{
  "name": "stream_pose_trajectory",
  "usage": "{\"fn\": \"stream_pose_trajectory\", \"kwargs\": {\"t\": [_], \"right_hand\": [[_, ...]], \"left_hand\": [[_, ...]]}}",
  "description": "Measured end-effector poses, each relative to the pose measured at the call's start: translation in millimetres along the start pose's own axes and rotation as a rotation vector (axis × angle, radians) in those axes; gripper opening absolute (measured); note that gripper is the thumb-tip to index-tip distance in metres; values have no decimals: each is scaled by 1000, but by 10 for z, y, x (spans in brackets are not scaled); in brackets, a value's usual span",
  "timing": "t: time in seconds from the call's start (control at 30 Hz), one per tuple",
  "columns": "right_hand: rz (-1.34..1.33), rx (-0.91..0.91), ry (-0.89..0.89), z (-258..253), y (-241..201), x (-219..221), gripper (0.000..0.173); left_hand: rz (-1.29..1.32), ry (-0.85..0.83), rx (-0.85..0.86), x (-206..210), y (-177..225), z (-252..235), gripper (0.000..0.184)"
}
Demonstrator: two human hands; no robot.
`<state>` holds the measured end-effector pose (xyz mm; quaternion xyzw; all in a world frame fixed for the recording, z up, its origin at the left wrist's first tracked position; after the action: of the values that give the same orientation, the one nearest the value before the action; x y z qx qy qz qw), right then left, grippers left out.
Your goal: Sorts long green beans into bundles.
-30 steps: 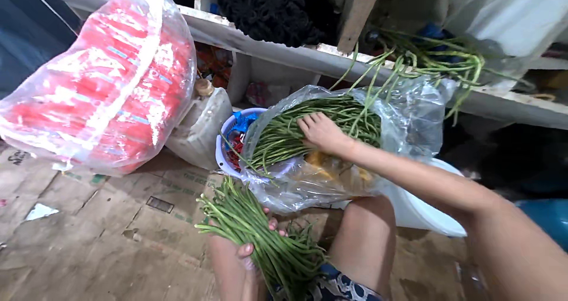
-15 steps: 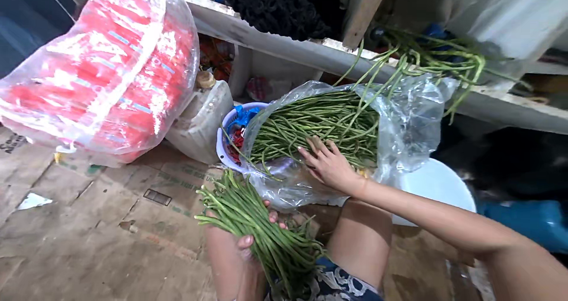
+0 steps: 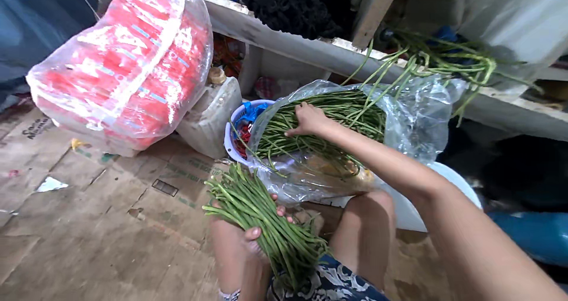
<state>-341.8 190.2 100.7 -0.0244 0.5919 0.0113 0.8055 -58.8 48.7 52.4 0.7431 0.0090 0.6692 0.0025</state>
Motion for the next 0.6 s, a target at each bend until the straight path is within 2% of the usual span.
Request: {"fn": "stream_pose_trajectory", "kwargs": {"t": [0.03,0.13,0.2,0.33,0.5,0.6], "right_hand": [[35,25,-65,-111,-3,77,86],[35,-23,-231,-424,43,52,58],[-37,-68,-351,-539,112,-15,50],[-246,47,-444,-554,233,-143,30],[-237,98,-391,-573,236,-382,29],[-212,142,-407,-520,264,-509,43]], "left_hand": [[13,-32,4,-30,-7,21,72],[-5,-60,40,-100,34,56,75],[-9,-88,43,-138,68,62,76],[13,-12,52,-32,65,29,72],[19,15,75,28,143,-6,72],[10,50,71,35,128,-19,71]]}}
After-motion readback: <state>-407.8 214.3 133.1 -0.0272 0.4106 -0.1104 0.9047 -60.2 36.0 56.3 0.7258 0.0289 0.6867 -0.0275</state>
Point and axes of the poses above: each hand's wrist, its own z-axis away from the middle knuckle, its own x-axis out of the palm, y = z × x, the point moved 8 cm from there along -z, towards the middle knuckle, and after that the axes turned 14 degrees about x, right-handed, at the moved point
